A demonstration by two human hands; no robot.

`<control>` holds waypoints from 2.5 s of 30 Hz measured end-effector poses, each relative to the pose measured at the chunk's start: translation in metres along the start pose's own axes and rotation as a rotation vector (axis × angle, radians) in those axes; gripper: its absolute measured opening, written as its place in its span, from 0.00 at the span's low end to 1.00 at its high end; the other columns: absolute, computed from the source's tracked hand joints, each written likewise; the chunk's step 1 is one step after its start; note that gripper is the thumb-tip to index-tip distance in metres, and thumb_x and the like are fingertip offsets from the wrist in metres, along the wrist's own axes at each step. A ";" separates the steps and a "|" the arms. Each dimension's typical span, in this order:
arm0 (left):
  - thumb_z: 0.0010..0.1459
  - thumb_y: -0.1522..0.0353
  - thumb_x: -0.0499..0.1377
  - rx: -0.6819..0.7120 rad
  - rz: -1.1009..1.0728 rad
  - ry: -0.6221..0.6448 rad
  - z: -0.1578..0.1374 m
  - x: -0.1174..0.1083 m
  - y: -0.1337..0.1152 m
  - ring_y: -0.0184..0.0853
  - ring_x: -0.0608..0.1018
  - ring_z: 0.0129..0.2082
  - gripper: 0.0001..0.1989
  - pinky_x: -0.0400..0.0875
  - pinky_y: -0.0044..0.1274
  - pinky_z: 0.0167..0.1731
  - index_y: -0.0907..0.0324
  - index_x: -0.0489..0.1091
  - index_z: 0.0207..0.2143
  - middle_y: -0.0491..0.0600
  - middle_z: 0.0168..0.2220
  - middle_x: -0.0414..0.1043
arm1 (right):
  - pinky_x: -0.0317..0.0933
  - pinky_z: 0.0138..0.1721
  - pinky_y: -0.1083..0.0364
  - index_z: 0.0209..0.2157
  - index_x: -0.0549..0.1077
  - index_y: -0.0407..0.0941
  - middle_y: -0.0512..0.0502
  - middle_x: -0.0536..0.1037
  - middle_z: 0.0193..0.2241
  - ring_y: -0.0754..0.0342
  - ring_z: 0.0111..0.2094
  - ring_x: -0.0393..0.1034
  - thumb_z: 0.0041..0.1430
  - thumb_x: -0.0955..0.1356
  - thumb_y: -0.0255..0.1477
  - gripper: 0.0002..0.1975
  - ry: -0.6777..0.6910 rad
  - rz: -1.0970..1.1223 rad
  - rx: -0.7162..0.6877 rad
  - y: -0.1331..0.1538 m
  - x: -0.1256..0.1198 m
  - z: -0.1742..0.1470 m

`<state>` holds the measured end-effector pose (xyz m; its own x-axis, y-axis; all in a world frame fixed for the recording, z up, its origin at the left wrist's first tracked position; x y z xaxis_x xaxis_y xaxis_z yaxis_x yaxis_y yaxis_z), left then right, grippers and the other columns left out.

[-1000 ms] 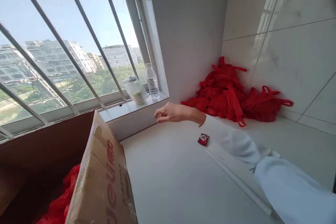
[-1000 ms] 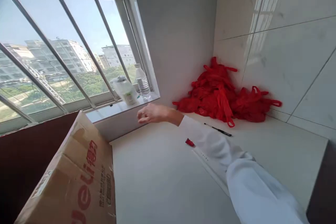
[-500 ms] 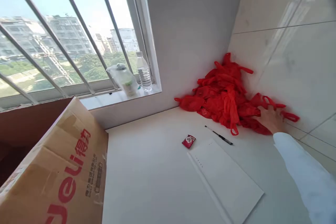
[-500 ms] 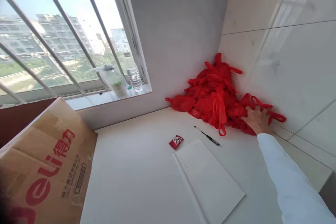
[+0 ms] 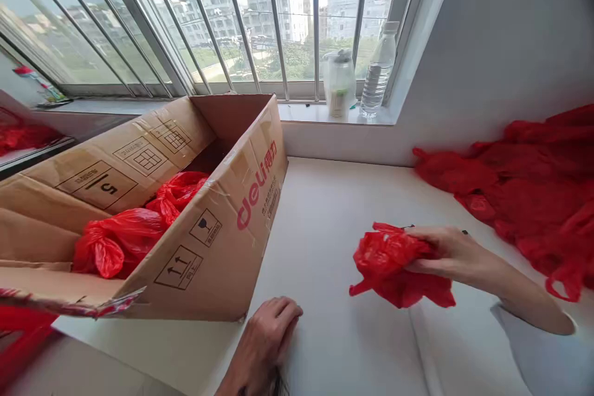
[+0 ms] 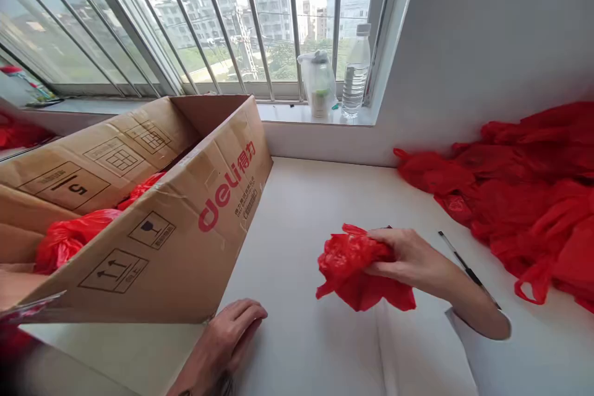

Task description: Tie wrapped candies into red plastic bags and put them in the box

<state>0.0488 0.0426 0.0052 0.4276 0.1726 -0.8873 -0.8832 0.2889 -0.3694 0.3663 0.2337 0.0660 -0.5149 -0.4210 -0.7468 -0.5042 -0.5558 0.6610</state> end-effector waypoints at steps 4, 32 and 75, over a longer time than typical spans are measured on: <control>0.67 0.71 0.50 -0.132 -0.077 -0.093 0.040 -0.021 -0.011 0.35 0.77 0.43 0.09 0.75 0.30 0.41 0.60 0.66 0.47 0.50 0.45 0.72 | 0.68 0.38 0.52 0.49 0.71 0.51 0.47 0.75 0.47 0.50 0.39 0.74 0.59 0.67 0.33 0.16 0.033 -0.010 -0.062 0.039 0.047 0.053; 0.63 0.64 0.57 -0.364 -0.537 -0.209 0.068 -0.016 0.016 0.33 0.77 0.35 0.09 0.75 0.27 0.35 0.61 0.68 0.40 0.47 0.36 0.72 | 0.66 0.30 0.50 0.36 0.74 0.51 0.49 0.79 0.36 0.47 0.34 0.74 0.58 0.67 0.29 0.05 0.045 -0.385 0.177 -0.011 0.014 0.004; 0.58 0.79 0.59 -0.145 -0.003 -0.718 0.095 -0.048 -0.051 0.27 0.70 0.26 0.09 0.67 0.21 0.30 0.57 0.70 0.38 0.43 0.28 0.68 | 0.55 0.57 0.34 0.26 0.73 0.44 0.45 0.75 0.35 0.44 0.49 0.66 0.66 0.63 0.28 0.14 -0.074 -0.461 -0.296 0.094 0.069 0.019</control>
<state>0.0912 0.1091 0.0928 0.4072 0.7608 -0.5054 -0.8770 0.1711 -0.4489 0.2705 0.1661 0.0779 -0.3395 -0.0402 -0.9397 -0.4785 -0.8528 0.2094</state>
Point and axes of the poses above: each hand's wrist, its own z-axis towards the middle knuckle, its own x-axis out of the palm, y = z × x, the point moved 1 cm from there along z, towards the middle knuckle
